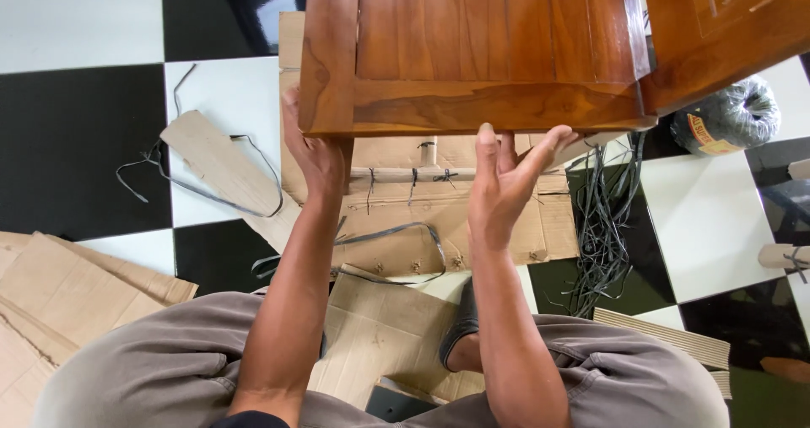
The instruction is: Wrapping wooden chair legs with cardboard and securing them with plastic ties for protection
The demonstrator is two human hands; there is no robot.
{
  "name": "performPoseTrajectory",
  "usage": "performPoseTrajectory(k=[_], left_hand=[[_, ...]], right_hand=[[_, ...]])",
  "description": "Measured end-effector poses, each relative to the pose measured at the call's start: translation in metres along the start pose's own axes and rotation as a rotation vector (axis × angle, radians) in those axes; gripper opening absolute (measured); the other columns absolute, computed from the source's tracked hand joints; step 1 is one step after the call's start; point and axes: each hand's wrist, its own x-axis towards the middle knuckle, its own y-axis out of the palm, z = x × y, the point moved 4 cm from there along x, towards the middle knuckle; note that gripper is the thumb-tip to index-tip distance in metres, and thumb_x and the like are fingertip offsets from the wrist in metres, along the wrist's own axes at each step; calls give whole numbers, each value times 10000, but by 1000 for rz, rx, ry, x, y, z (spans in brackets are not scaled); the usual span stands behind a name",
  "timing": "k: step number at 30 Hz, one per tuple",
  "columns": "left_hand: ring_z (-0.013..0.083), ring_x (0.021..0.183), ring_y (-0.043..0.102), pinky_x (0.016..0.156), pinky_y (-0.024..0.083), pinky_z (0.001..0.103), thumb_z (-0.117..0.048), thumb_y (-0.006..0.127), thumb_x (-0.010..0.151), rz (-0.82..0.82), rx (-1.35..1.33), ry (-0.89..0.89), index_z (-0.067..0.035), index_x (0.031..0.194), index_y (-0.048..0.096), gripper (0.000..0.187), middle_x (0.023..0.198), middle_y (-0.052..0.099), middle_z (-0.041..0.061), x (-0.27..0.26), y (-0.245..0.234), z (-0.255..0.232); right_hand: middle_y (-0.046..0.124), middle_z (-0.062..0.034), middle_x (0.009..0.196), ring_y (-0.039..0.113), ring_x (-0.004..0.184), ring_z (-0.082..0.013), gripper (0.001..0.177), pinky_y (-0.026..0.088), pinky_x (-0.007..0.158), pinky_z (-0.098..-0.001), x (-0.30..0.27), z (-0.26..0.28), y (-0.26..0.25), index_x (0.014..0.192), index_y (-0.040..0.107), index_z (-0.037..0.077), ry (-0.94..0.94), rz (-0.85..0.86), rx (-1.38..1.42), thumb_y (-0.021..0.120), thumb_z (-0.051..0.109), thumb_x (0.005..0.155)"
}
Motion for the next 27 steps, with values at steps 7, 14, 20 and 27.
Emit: performPoseTrajectory(k=[7, 14, 20, 27], left_hand=[[203, 971, 587, 1011, 514, 465, -537, 336, 1083, 17, -59, -55, -140, 1176, 674, 529, 1006, 597, 75, 20, 16, -17], [233, 920, 522, 846, 436, 378, -338, 271, 987, 34, 225, -56, -10, 1063, 582, 458, 1003, 621, 137, 49, -10, 44], [217, 1047, 542, 940, 405, 364, -527, 402, 1031, 228, 187, -73, -48, 1236, 583, 551, 1150, 621, 119, 42, 3, 18], [122, 844, 425, 794, 384, 290, -384, 305, 1077, 321, 172, -163, -90, 1024, 544, 383, 921, 509, 20, 32, 7, 12]], right_hand=[[-251, -244, 1665, 163, 1481, -654, 1110, 329, 1184, -674, 16, -16, 23, 1665, -44, 108, -40, 56, 17, 831, 263, 1000], [-236, -291, 1650, -152, 1560, -437, 1188, 173, 1275, -518, 37, -7, 35, 1558, -153, -60, -48, 136, -391, 529, 687, 935], [-175, -324, 1656, -162, 1561, -417, 1205, -22, 1299, -519, 67, -24, 26, 1554, -121, -104, -92, 156, -580, 401, 787, 931], [-180, -343, 1645, -136, 1568, -431, 1296, 10, 1322, -501, 104, -47, 20, 1543, -131, -128, -111, 214, -688, 336, 883, 881]])
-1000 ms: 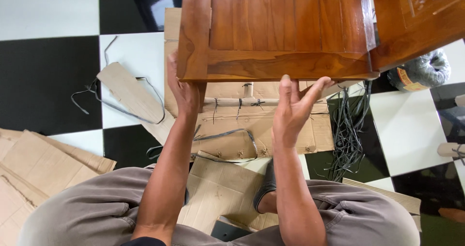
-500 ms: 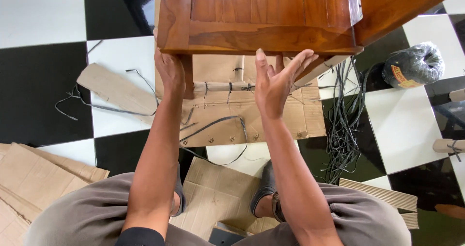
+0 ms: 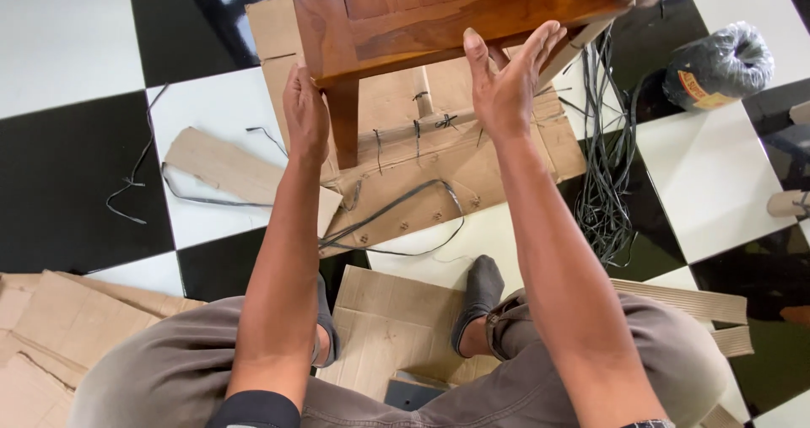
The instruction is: Wrapping wooden chair legs with cardboard and securing them with plastic ties for protection
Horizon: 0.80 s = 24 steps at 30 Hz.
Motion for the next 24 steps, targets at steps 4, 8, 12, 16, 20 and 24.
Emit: performPoseTrajectory(k=[4, 8, 12, 16, 20, 24], left_hand=[[112, 785, 420, 743, 387, 279, -439, 326, 1072, 6, -11, 22, -107, 925, 534, 417, 855, 491, -2, -30, 29, -14], [128, 751, 496, 719, 431, 276, -420, 365, 1066, -42, -100, -13, -70, 917, 599, 446, 817, 563, 26, -57, 58, -13], [159, 867, 610, 824, 489, 289, -404, 397, 1064, -51, -187, -11, 23, 1101, 678, 512, 1009, 720, 101, -80, 82, -5], [145, 799, 549, 775, 461, 285, -419, 397, 1074, -77, -157, 23, -2, 1032, 653, 491, 906, 653, 68, -103, 95, -14], [131, 818, 520, 805, 444, 269, -405, 439, 1070, -120, -138, 4, -4, 1026, 665, 462, 912, 635, 37, -123, 102, -12], [128, 747, 488, 754, 420, 271, -454, 444, 1057, -154, -49, -6, -60, 950, 666, 464, 829, 601, 15, -148, 112, -17]], right_hand=[[-155, -352, 1645, -118, 1569, -431, 1295, -26, 1309, -475, 1, -14, -41, 1538, -106, -142, 14, 59, 51, 430, 842, 889], [-144, -283, 1670, 86, 1560, -456, 1154, 290, 1224, -487, -5, -24, -77, 1564, -108, -44, 35, 106, 246, 559, 684, 965], [-143, -267, 1681, 307, 1504, -517, 1097, 601, 1106, -535, -8, -35, -100, 1592, -92, 140, 130, 165, 559, 751, 460, 968], [254, -325, 1640, 740, 1197, -320, 1069, 674, 949, -429, -10, -46, -110, 1593, -101, 165, 94, 197, 671, 742, 416, 986], [507, -254, 1475, 711, 1066, -252, 1019, 629, 878, -381, -17, -36, -120, 1609, -83, 106, 133, 171, 700, 665, 308, 947], [419, -271, 1537, 658, 1100, -214, 889, 715, 869, -353, -11, -62, -119, 1614, 37, 142, 77, 87, 683, 612, 224, 940]])
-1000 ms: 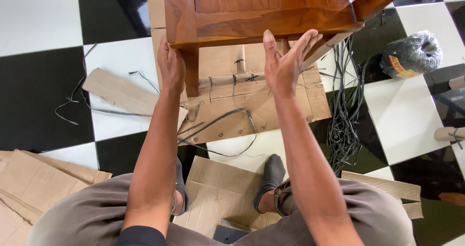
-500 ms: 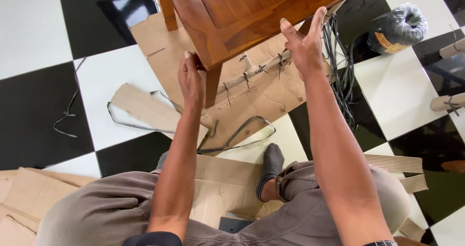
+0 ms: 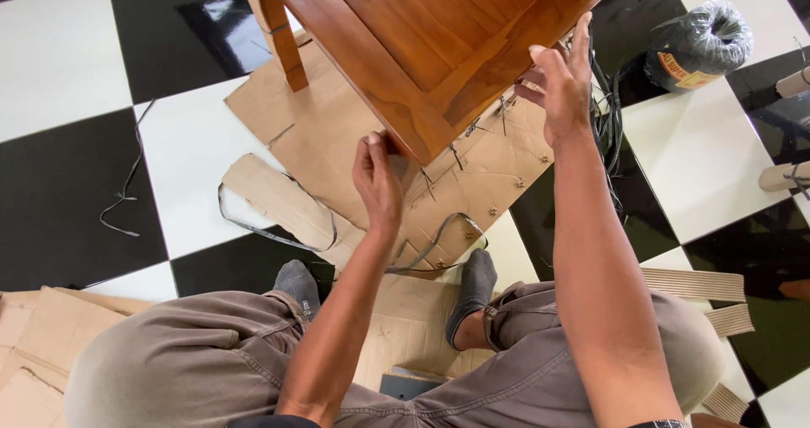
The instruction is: Wrapping wooden chair legs with cardboard and securing them with plastic ties for protection
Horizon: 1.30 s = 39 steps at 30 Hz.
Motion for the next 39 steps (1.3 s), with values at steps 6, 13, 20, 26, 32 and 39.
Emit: performPoseTrajectory(k=[6, 13, 20, 26, 32, 39], left_hand=[[107, 795, 467, 754, 416, 252, -293, 461, 1088, 29, -101, -3, 2, 998, 648, 361, 887, 590, 0, -44, 7, -9], [169, 848, 653, 832, 524, 285, -292, 516, 1061, 65, -53, 23, 51, 973, 732, 415, 914, 741, 102, -32, -14, 12], [191, 816, 601, 819, 503, 336, -189, 584, 1022, -401, 39, -150, -65, 886, 679, 208, 827, 669, 96, -29, -125, 143], [217, 954, 678, 899, 487, 376, -285, 707, 823, -732, 728, -357, -236, 1021, 675, 206, 1008, 689, -22, -69, -226, 309], [335, 1021, 627, 918, 479, 461, -251, 742, 756, -678, 992, -204, -233, 1109, 600, 381, 1198, 557, 48, -89, -239, 329], [345, 1033, 601, 856, 468, 499, -230, 737, 812, -527, 1021, -400, -245, 1207, 533, 444, 1235, 503, 50, -92, -235, 328]], right_hand=[[476, -137, 1521, 629, 1049, -219, 846, 621, 792, -307, -17, 7, -8, 1643, 109, 315, 164, -26, 192, 555, 284, 924], [483, -196, 1558, 634, 1107, -271, 763, 579, 790, -310, -27, -37, 0, 1613, 233, 329, 130, -80, 319, 574, 479, 948], [646, -11, 701, 600, 547, -134, 324, 450, 527, -272, -112, -224, 13, 892, 689, 198, 386, -527, 279, 641, 510, 961], [552, -52, 523, 501, 368, -140, 349, 373, 369, -266, -236, -299, 65, 744, 662, 155, 534, -431, 29, 564, 354, 1014], [716, -46, 729, 660, 636, -264, 206, 523, 592, -388, -275, -352, 100, 839, 780, 230, 573, 127, -549, 636, 364, 901], [714, -104, 1028, 725, 726, -169, 514, 582, 493, -290, -316, -354, 165, 1385, 611, 87, 852, 434, -140, 690, 329, 939]])
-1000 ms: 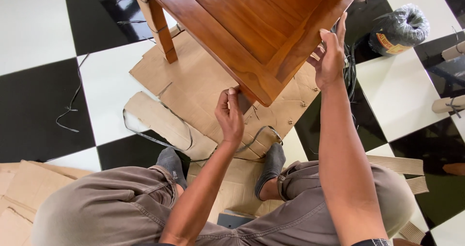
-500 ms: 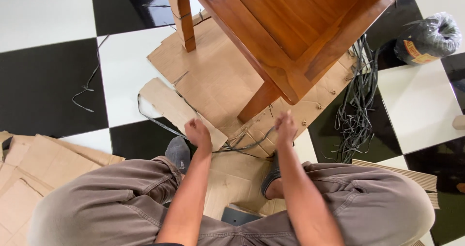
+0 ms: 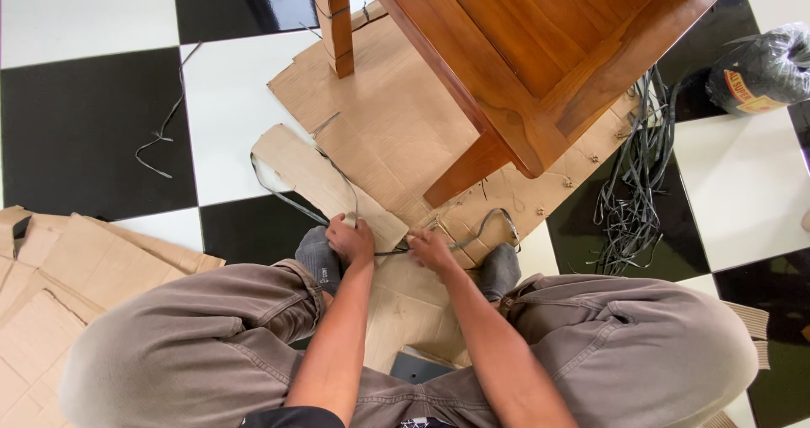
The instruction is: Wrapping wooden chair legs with cardboard and securing them with plastic ties for protection
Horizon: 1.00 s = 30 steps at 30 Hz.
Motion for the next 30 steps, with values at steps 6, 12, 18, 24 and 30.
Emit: performPoseTrajectory(k=[6, 12, 18, 24, 30], left_hand=[[353, 938, 654, 795, 526, 499, -249, 718, 868, 340, -11, -118, -268, 1059, 576, 239, 1070, 546, 17, 0, -18, 6], [320, 939, 720, 785, 582, 465, -365, 706, 853, 419, -15, -107, -274, 921, 744, 120, 876, 719, 2, -2, -19, 1], [282, 878, 734, 799, 571, 436, -385, 729, 891, 130, -201, -155, -260, 938, 743, 134, 843, 750, 2, 32, -24, -2], [136, 624, 723, 722, 549, 316, -280, 734, 852, -149, -521, -378, -200, 908, 722, 98, 677, 708, -26, 73, -44, -24], [382, 1070, 671, 973, 580, 401, -295, 761, 970, -236, -693, -144, -24, 1405, 500, 575, 1328, 494, 241, 37, -100, -83]], right_hand=[[593, -45, 1038, 740, 793, -180, 450, 519, 563, -272, -34, 45, 24, 1344, 568, 71, 165, -56, 308, 635, 288, 956], [621, -18, 777, 635, 602, -131, 209, 348, 427, -212, -36, 61, 22, 919, 690, 133, 83, -142, 318, 805, 304, 882], [544, -22, 647, 594, 494, -157, 173, 353, 396, -253, -42, 80, 5, 833, 612, 136, -69, -294, 451, 701, 217, 957], [454, 0, 644, 510, 436, -146, 158, 353, 382, -245, -43, 78, -25, 884, 620, 127, -86, -395, 696, 640, 230, 1001], [488, 38, 743, 548, 566, -126, 138, 332, 472, -240, -57, 82, -32, 982, 654, 124, -48, -251, 803, 656, 258, 1016]])
